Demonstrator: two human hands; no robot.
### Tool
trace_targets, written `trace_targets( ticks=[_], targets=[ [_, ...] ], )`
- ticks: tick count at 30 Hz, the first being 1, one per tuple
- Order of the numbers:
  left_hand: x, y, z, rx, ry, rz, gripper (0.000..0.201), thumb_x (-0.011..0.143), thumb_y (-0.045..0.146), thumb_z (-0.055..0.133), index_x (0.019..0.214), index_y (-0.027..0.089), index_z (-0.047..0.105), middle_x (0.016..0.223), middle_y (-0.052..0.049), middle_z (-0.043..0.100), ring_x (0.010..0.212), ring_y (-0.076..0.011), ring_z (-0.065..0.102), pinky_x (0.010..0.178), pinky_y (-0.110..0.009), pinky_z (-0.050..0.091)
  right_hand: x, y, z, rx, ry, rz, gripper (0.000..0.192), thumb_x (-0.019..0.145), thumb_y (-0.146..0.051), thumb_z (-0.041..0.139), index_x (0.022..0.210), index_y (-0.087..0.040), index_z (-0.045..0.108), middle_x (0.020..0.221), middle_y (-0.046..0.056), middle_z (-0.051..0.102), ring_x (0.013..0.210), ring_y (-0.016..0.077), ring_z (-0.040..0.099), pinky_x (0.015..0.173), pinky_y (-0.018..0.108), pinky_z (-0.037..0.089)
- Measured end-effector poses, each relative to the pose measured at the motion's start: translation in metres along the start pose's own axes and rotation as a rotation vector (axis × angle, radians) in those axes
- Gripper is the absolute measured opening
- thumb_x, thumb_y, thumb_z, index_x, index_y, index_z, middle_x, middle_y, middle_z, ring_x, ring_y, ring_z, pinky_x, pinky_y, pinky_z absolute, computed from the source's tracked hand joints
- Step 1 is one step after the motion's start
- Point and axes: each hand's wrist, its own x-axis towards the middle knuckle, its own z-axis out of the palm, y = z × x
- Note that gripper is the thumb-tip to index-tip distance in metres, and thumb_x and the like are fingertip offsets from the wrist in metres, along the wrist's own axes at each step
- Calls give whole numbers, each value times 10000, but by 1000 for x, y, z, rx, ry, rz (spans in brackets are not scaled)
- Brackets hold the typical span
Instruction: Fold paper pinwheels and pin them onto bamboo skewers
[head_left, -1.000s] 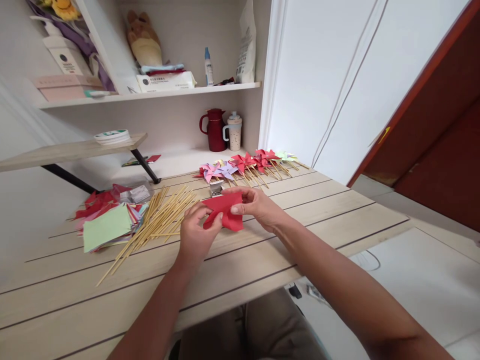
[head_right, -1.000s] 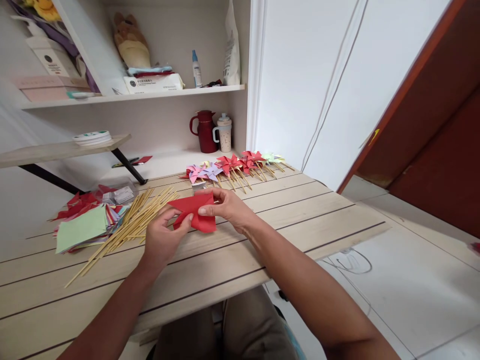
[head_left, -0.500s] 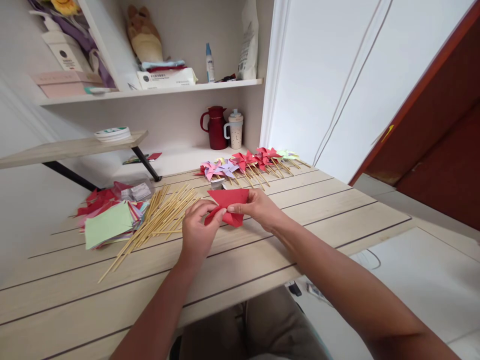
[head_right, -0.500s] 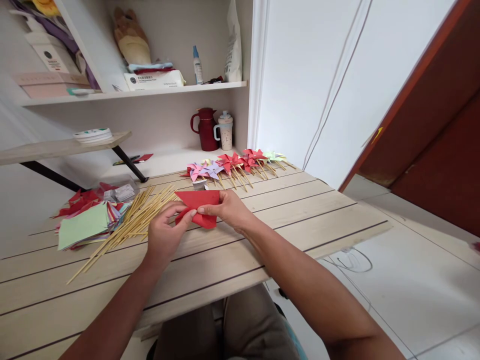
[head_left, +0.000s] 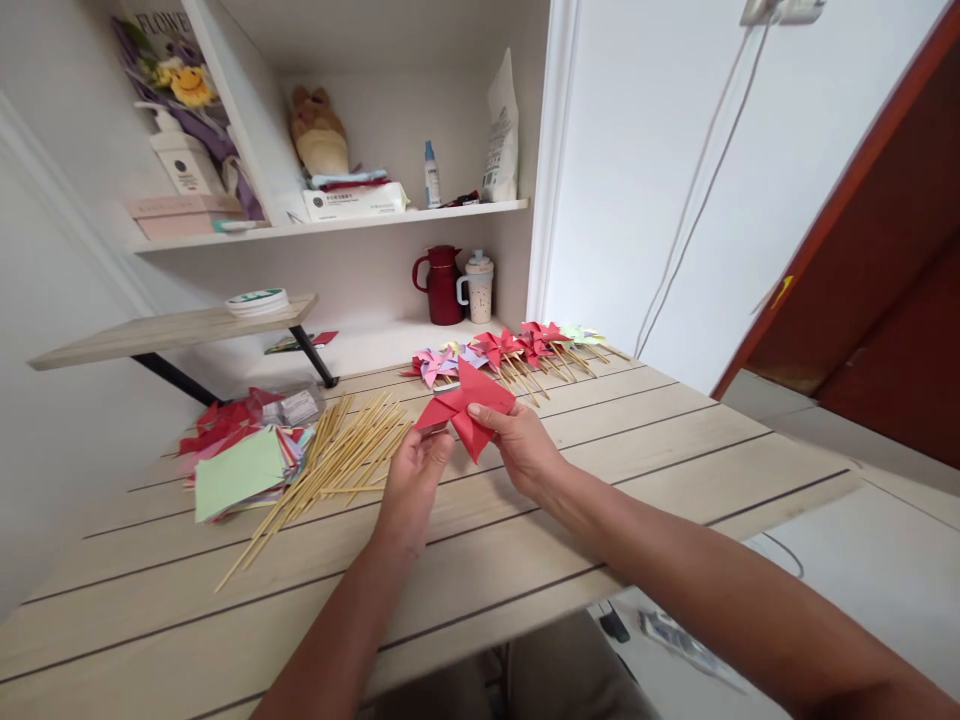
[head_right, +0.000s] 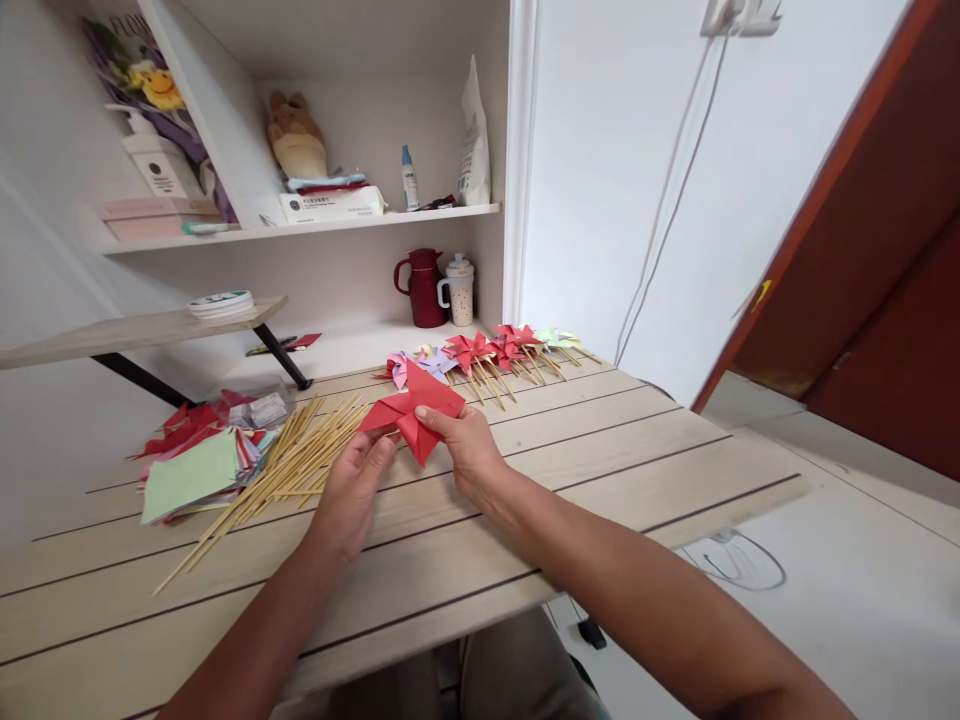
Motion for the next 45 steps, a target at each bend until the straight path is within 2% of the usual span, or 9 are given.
trace_targets(
  ticks=[6,8,12,17,23,26,30,42,45],
  targets=[
    [0,4,1,-79,82,18,474,736,462,855,1097,186,720,1193,-109,737,1135,-227,664,1041,-390,467,0,5,19,4,3,4,325,572,-309,911,828,-188,751,848,38,787,775,202,697,832,370,525],
    [0,5,1,-135,89,8,471,718,464,867,1077,190,734,1167,-103,749,1121,-235,675,1028,-393,480,-5,7,30,16,-36,2,310,571,-303,906,812,-187,749,852,41,786,767,198,689,824,369,529],
    [1,8,0,-183,136,-6,429,668,461,895,948,164,766,987,-87,785,1022,-247,713,987,-396,511,-15,14,44,-10,-69,14,310,551,-333,917,760,-175,751,778,38,770,729,195,666,787,364,536],
    [1,9,-2,-185,188,-18,418,654,435,899,945,159,780,1038,-97,790,1081,-269,705,970,-385,527,-13,20,35,13,-22,-22,306,572,-314,897,815,-188,762,881,43,789,807,210,684,819,360,530],
    [1,8,0,-177,130,-38,452,666,391,902,1043,181,767,1147,-104,768,1123,-250,691,980,-364,516,-9,21,29,53,-3,-18,302,579,-306,894,819,-184,759,888,50,791,798,207,690,829,361,526],
    [1,7,1,-175,124,-40,415,668,392,896,999,177,770,1083,-96,779,1058,-230,708,962,-355,521,-10,23,29,53,-5,-27,304,586,-311,894,830,-189,759,880,42,790,792,204,690,824,359,527],
    [2,6,0,-158,214,-61,339,611,369,921,832,168,760,901,-55,784,862,-184,719,885,-338,544,-12,25,30,66,-26,-10,328,573,-318,911,832,-185,761,884,43,792,779,199,687,805,351,527],
    [4,0,-4,-97,260,-32,309,659,371,888,856,157,781,846,-63,782,831,-197,728,818,-328,570,-15,26,31,43,-69,29,348,616,-381,889,868,-182,754,919,58,790,828,213,700,845,361,539],
    [6,2,-9,-121,282,-49,295,655,353,886,849,160,778,866,-65,786,826,-190,728,813,-318,571,-10,23,25,15,-89,68,421,692,-470,837,1000,-223,692,926,32,770,824,202,702,863,372,543]
  ],
)
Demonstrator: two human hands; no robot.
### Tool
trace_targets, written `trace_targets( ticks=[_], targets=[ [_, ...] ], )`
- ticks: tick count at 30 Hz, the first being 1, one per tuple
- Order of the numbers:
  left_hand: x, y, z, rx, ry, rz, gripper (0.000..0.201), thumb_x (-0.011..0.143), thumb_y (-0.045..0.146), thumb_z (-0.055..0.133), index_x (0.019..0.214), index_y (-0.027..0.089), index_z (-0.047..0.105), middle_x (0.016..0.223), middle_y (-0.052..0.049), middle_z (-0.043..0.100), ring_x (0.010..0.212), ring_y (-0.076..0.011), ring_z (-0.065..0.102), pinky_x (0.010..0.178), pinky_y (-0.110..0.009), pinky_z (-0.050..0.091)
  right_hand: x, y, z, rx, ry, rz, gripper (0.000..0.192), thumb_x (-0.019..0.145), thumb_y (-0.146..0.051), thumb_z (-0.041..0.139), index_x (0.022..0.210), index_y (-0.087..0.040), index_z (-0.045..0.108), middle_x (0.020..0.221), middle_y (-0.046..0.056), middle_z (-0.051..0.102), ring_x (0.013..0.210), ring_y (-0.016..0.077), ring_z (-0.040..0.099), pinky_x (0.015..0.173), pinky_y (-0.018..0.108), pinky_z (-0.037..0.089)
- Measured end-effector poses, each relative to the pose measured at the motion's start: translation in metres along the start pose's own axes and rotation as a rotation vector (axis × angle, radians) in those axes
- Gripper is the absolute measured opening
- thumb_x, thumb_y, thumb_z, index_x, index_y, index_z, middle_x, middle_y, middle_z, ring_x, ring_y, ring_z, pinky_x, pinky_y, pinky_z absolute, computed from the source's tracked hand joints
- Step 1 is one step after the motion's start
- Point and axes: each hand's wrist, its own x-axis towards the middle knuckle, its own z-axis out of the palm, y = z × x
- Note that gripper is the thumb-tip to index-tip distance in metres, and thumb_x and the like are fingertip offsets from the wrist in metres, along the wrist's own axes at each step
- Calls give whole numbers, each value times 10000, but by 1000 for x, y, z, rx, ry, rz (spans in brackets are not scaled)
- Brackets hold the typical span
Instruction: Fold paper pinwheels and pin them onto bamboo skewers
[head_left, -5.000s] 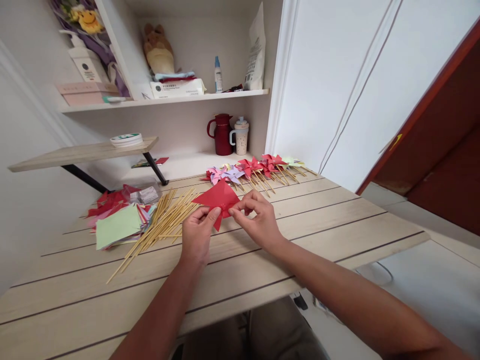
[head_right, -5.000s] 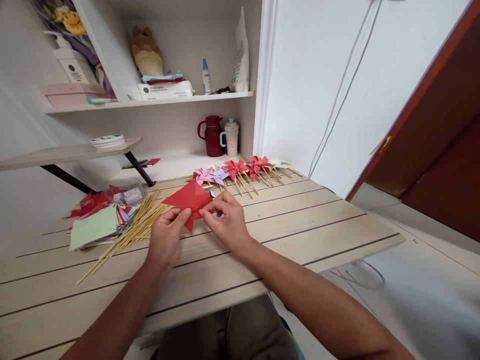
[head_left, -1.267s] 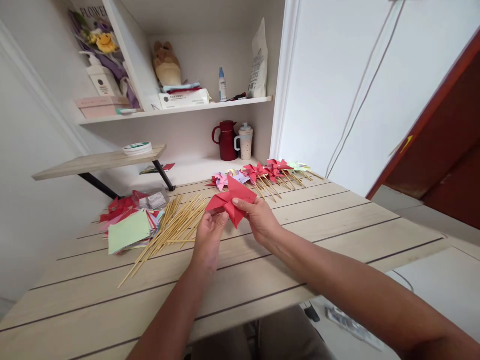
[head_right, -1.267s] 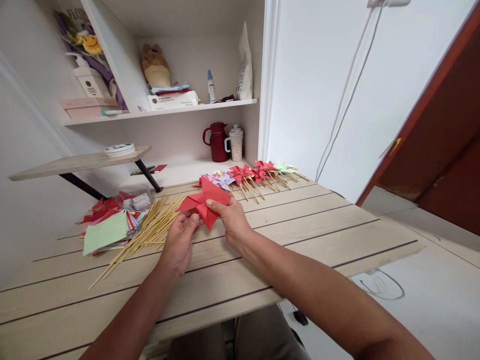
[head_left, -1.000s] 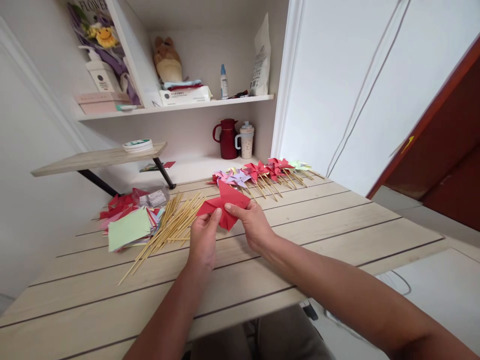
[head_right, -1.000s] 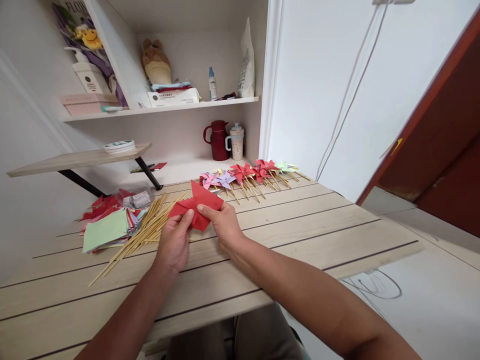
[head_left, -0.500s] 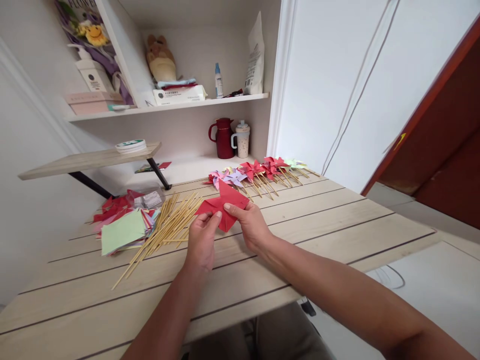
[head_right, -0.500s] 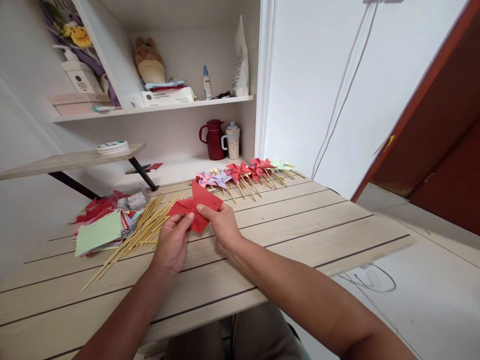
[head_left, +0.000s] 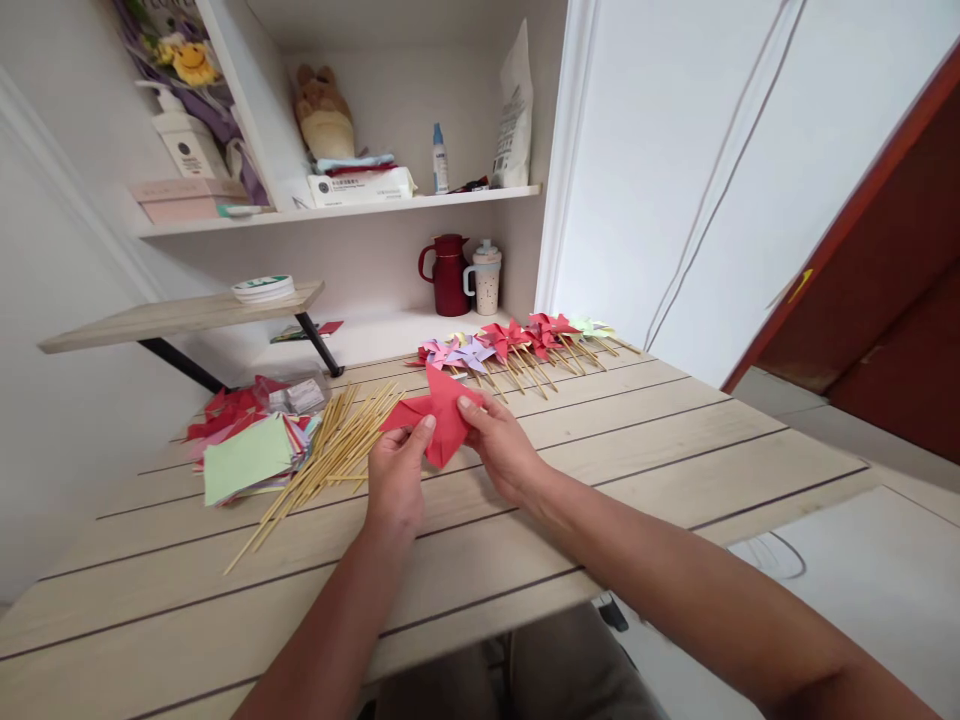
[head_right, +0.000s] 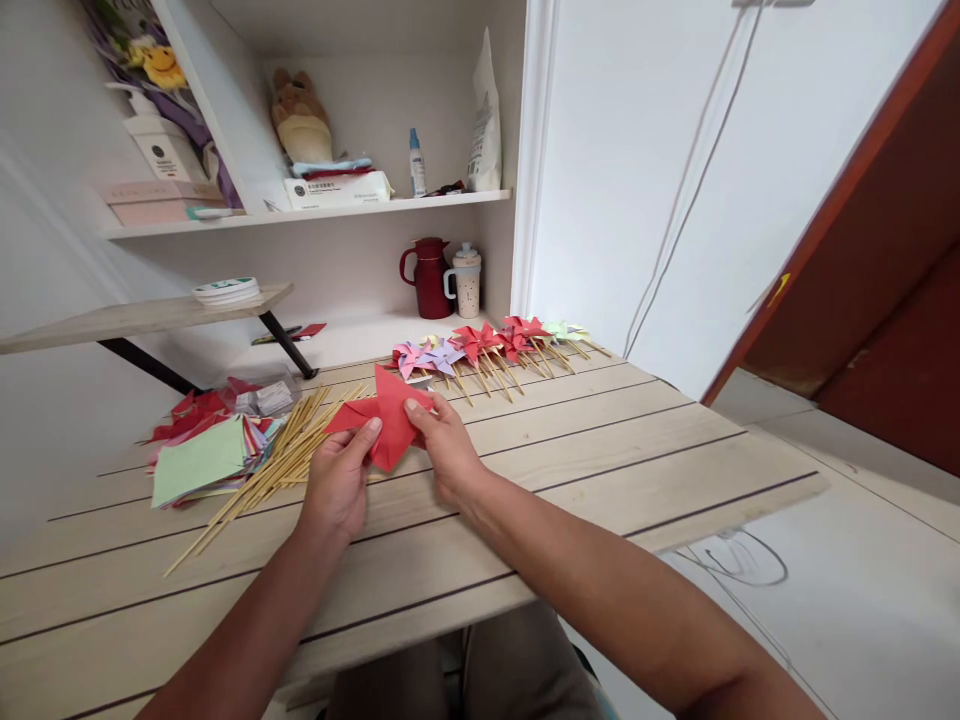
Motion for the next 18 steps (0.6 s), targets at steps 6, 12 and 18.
trace_targets(
  ticks=[6,12,18],
  targets=[
    [11,14,-12,-185,64,-34,300,641,312,894,870,167,767,941,-69,794,850,-172,729,781,-280,578,-4,-8,-14,-326,-245,-227,675,889,-434,696,1461,-332,353,1015,24,752,934,217,724,997,451,502],
    [13,19,-16,-290,10,-69,257,664,296,890,851,185,755,933,-45,792,846,-161,728,767,-273,579,-13,4,-12,-682,-449,-474,328,920,-257,609,1244,-307,605,1135,52,699,822,202,715,784,387,551],
    [7,17,-11,-277,-117,-120,289,641,323,912,833,162,767,946,-67,791,845,-167,721,781,-277,574,-6,4,-16,-786,-314,-629,185,912,-196,596,997,-274,740,946,42,693,711,185,663,724,375,555]
  ],
)
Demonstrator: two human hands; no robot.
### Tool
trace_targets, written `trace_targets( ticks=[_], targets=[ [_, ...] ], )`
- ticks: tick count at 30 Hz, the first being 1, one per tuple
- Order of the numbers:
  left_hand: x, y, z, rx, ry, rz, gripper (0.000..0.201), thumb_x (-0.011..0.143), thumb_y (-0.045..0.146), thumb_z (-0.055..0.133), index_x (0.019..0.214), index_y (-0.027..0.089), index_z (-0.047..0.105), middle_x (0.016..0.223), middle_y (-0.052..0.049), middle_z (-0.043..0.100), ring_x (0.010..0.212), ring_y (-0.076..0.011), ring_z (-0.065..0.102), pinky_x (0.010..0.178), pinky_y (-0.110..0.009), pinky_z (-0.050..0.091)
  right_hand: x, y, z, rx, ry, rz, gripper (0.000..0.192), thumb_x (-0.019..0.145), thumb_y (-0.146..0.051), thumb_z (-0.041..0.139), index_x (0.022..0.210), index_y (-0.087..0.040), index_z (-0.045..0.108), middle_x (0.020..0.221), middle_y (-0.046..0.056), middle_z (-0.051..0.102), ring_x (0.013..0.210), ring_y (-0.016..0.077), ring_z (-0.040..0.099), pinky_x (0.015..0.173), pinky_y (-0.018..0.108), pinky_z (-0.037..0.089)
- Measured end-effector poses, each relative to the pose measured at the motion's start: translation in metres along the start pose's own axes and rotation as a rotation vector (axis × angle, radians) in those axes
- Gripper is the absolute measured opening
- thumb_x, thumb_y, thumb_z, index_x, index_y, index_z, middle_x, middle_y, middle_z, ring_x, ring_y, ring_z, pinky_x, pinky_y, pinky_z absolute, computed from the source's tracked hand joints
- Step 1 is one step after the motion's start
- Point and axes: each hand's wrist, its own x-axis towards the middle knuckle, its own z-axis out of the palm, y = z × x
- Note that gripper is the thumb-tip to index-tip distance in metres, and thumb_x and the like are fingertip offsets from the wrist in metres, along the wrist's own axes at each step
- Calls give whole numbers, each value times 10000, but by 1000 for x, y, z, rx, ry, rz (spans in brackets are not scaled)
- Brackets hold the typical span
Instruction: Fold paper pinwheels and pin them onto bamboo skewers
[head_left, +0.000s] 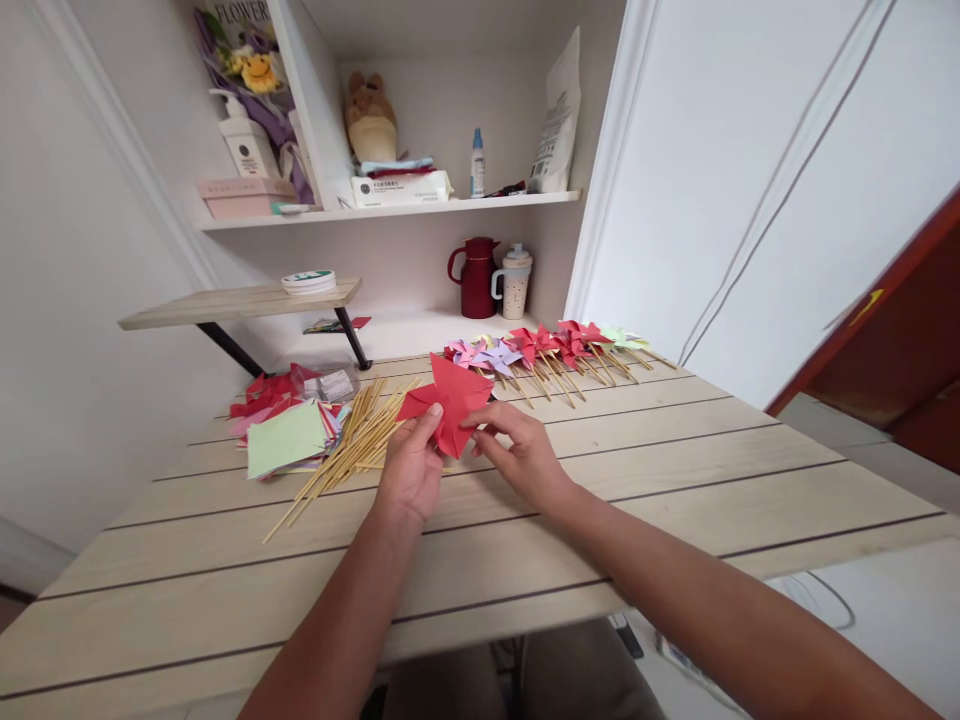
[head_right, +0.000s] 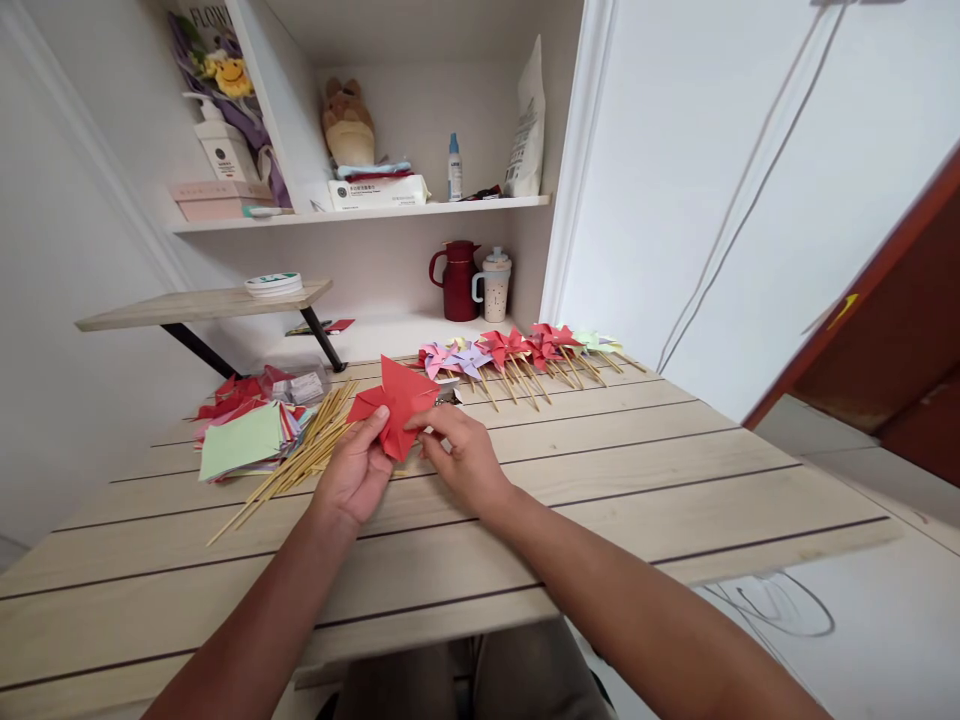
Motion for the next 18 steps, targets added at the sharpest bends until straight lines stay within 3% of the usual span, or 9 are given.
trace_targets(
  ticks=[4,9,18],
  targets=[
    [-2,1,3,-1,-23,-14,346,609,335,936,859,151,784,971,-85,794,873,-166,717,813,-270,568,2,1,-3,-22,61,-95,119,915,-243,658,970,-261,763,928,56,712,810,197,659,685,331,568],
    [-4,1,5,18,-19,14,315,586,331,949,768,139,777,851,-68,786,784,-141,690,772,-246,552,3,-7,-4,-72,93,-173,62,908,-277,726,920,-237,771,786,28,704,652,150,628,624,293,530],
    [-6,-4,10,38,28,22,333,522,320,971,711,146,759,778,-45,767,733,-123,670,725,-230,526,5,-11,-4,60,159,77,306,861,-470,749,730,-198,697,682,1,653,525,117,549,513,264,467]
  ],
)
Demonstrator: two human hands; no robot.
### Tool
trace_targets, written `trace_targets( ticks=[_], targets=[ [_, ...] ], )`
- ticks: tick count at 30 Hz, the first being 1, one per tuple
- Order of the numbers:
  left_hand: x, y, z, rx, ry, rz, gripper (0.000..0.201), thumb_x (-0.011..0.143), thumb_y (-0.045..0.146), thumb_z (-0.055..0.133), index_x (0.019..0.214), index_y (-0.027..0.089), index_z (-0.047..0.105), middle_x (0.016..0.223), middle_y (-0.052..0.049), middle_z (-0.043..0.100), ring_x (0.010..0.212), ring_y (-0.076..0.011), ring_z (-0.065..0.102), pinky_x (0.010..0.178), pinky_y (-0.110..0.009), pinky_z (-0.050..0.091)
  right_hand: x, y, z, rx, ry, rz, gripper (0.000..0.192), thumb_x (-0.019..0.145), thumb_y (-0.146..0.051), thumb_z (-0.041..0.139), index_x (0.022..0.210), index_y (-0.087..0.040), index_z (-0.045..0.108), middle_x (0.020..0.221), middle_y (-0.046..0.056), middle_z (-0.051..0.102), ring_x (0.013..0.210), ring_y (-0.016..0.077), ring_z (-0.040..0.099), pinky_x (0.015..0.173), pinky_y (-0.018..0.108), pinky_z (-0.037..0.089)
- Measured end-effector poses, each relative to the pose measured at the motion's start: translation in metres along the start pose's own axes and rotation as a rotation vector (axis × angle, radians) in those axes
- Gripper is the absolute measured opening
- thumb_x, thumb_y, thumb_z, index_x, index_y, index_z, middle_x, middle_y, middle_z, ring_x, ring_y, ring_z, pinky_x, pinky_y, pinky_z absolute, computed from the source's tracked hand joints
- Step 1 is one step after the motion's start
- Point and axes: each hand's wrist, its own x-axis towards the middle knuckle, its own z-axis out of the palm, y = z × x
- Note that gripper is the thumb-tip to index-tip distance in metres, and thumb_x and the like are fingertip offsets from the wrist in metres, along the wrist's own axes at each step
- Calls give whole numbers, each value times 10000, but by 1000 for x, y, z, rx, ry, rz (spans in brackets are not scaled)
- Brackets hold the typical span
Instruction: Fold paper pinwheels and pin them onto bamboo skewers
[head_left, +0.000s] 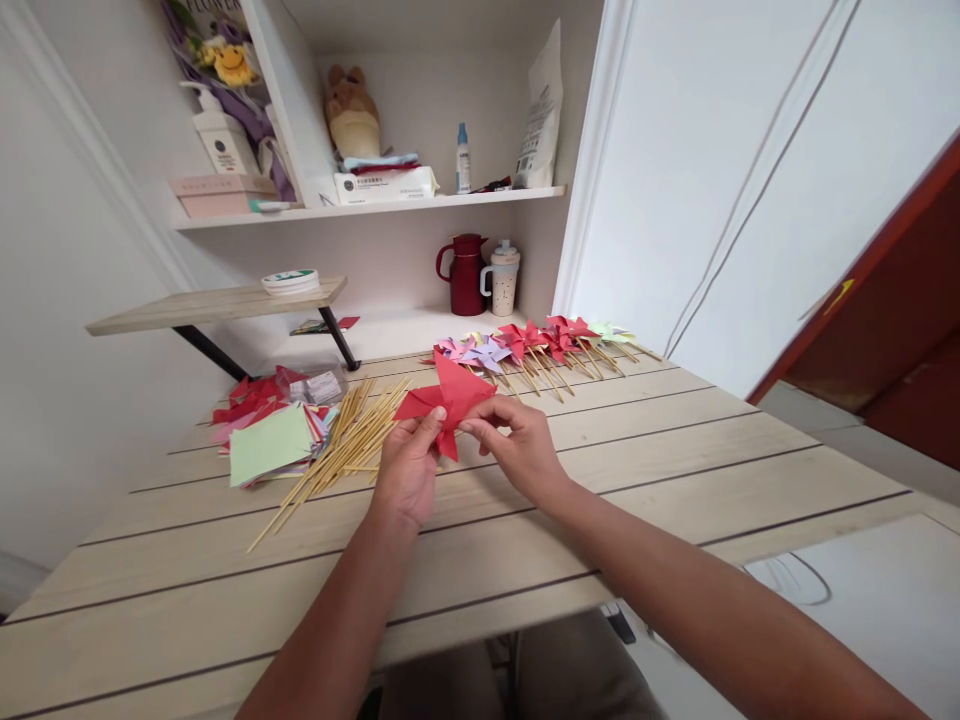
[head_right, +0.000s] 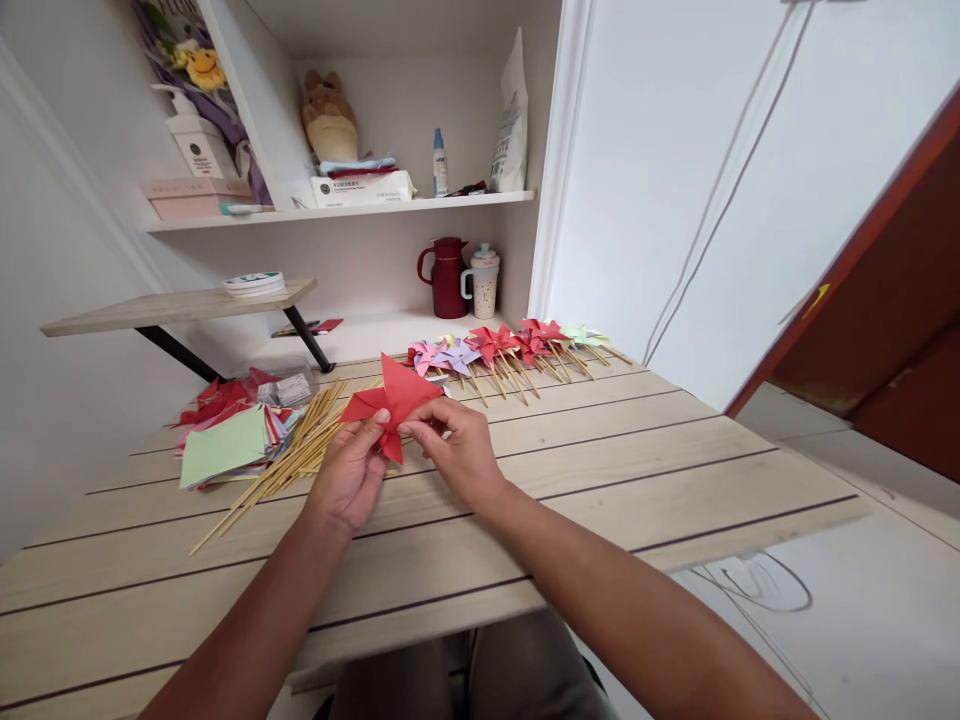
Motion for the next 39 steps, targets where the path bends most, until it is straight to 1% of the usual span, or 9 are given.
trace_targets(
  ticks=[5,11,16,23,27,33,39],
  targets=[
    [1,-2,0,1,13,-15,359,501,317,980,724,147,756,777,-35,761,749,-119,671,748,-228,526,1,-3,1,103,3,101,313,821,-469,775,716,-193,671,664,-16,617,516,104,527,474,238,447],
    [0,-3,0,21,-13,-19,349,545,329,968,760,146,763,793,-49,764,792,-145,679,779,-257,533,1,-9,2,105,-4,127,262,848,-369,733,691,-191,621,633,-36,577,512,94,528,510,235,437],
    [-1,-3,0,40,-34,-10,336,564,337,959,752,142,761,774,-45,752,769,-142,666,768,-260,525,2,-9,2,119,12,174,259,835,-357,725,681,-194,596,606,-40,565,488,97,524,483,235,431],
    [1,-5,-2,55,-17,-14,333,566,347,958,733,146,751,755,-38,734,746,-137,654,707,-248,503,4,-8,1,73,12,161,238,820,-329,723,667,-193,602,595,-36,576,490,97,515,487,238,417],
    [0,-4,0,54,-10,-9,340,551,337,962,731,141,751,766,-43,737,761,-140,660,750,-255,512,4,-9,0,51,9,147,240,817,-322,732,660,-193,605,596,-33,587,495,98,517,491,240,417],
    [-1,-4,-1,43,7,-7,343,547,330,965,731,137,749,789,-42,748,759,-122,652,751,-236,510,3,-6,-2,73,-5,141,252,815,-374,754,688,-190,640,635,-19,616,503,103,530,487,245,443],
    [0,-5,-2,60,-3,11,326,584,348,946,758,147,757,817,-53,757,773,-143,672,750,-256,517,4,-5,-3,83,-36,137,301,816,-451,752,689,-199,645,650,-10,613,524,114,524,484,254,460]
  ],
)
